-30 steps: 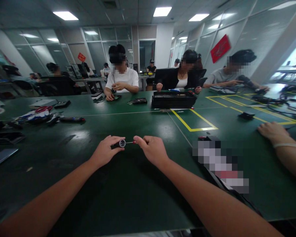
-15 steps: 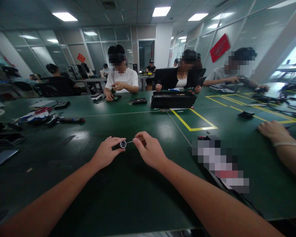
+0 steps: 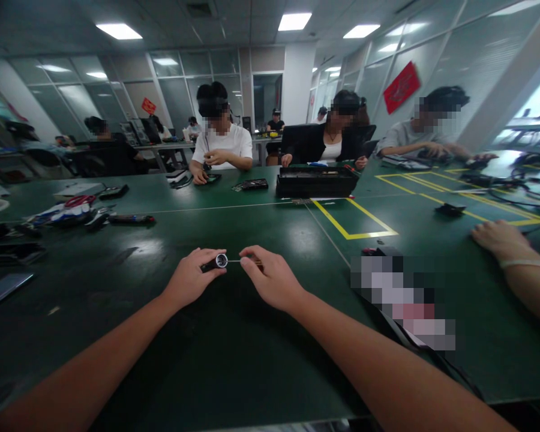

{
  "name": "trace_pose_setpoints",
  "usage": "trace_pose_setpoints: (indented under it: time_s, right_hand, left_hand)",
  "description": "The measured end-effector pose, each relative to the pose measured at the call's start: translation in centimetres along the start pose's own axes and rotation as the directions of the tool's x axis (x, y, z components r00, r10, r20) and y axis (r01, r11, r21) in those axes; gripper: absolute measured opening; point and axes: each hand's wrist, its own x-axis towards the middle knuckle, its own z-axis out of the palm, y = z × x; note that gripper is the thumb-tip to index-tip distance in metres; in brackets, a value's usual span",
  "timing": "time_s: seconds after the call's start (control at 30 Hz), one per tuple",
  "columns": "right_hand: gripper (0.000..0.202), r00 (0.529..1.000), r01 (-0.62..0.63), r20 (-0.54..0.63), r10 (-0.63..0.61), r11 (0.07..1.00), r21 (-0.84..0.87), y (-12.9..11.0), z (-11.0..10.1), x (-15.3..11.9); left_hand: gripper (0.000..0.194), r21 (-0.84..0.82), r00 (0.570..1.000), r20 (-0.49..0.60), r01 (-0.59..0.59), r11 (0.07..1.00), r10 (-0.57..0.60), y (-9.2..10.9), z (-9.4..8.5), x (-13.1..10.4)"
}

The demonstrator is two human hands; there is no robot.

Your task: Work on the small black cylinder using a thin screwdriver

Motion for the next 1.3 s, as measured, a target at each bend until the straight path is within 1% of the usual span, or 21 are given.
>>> trace_pose_setpoints:
  time_s: [0.1,0.2,0.3,0.37,0.43,0.5,0.53,0.57,0.6,0.63,0.7,0.87,0.97,1.1,1.3]
  right_hand:
    - [0.035,0.999,-0.042,-0.026,0.042,0.999,-0.026,0.0,0.1,-0.1]
    - [0.029,0.995,-0.066,-0.069,0.067,0.998,0.005,0.1,0.2,-0.2]
    - [0.015,0.99,-0.069,-0.112,0.084,0.989,0.133,0.4,0.5,-0.1]
    - [0.011,0.981,-0.087,-0.143,0.129,0.96,0.265,0.8,0.7,0.2]
    - [0.019,0.958,-0.122,-0.18,0.225,0.881,0.457,1.3,0.9,0.6]
    - [0.027,0.918,-0.173,-0.162,0.361,0.735,0.656,1.9,1.0,1.0]
    - [0.028,0.9,-0.202,-0.131,0.416,0.664,0.72,2.2,1.0,1.2]
    - [0.029,0.884,-0.21,-0.126,0.45,0.622,0.754,2.5,1.0,1.4]
    - [0.029,0.87,-0.2,-0.151,0.47,0.614,0.764,2.8,1.0,1.5]
    - [0.029,0.861,-0.186,-0.181,0.474,0.627,0.756,3.0,1.0,1.6]
    - [0.03,0.861,-0.16,-0.236,0.451,0.681,0.715,3.3,1.0,1.7]
    - [0.031,0.906,-0.13,-0.262,0.332,0.809,0.573,3.0,1.2,1.2]
    - [0.03,0.929,-0.105,-0.255,0.268,0.853,0.511,2.5,1.2,1.0]
    - [0.027,0.949,-0.093,-0.223,0.222,0.876,0.473,2.1,1.1,0.9]
    - [0.029,0.954,-0.083,-0.203,0.22,0.847,0.525,2.2,1.0,0.9]
  left_hand:
    - [0.039,-0.002,1.0,0.021,-0.009,1.0,0.009,0.0,0.0,-0.1]
    - [0.039,0.001,0.999,0.031,-0.022,1.0,0.022,0.0,0.1,-0.1]
    - [0.037,-0.001,1.0,0.013,-0.011,1.0,0.011,0.0,0.0,-0.2]
    - [0.037,-0.007,1.0,0.006,-0.02,1.0,0.02,0.1,-0.1,-0.2]
    - [0.038,-0.011,0.998,0.011,-0.066,0.998,0.066,0.3,-0.2,-0.2]
    - [0.04,-0.01,0.995,0.01,-0.103,0.995,0.103,0.4,-0.2,-0.1]
    - [0.041,-0.008,0.995,0.008,-0.101,0.995,0.101,0.4,-0.2,0.0]
    - [0.041,-0.006,0.996,0.009,-0.086,0.996,0.086,0.4,-0.1,0.1]
    - [0.041,-0.005,0.998,0.012,-0.061,0.998,0.061,0.4,0.0,0.1]
    - [0.041,-0.006,0.999,0.021,-0.039,0.999,0.039,0.3,0.0,0.1]
    - [0.041,-0.007,0.999,0.042,-0.015,1.0,0.015,0.1,0.2,0.2]
    - [0.041,-0.013,0.999,0.045,-0.026,1.0,0.027,0.0,0.5,0.0]
    - [0.042,-0.014,0.999,0.049,-0.023,1.0,0.024,0.3,0.4,0.0]
    - [0.042,-0.016,0.999,0.043,-0.016,1.0,0.017,0.6,0.3,0.0]
    - [0.042,-0.016,0.999,0.044,-0.017,1.0,0.017,0.7,0.3,0.0]
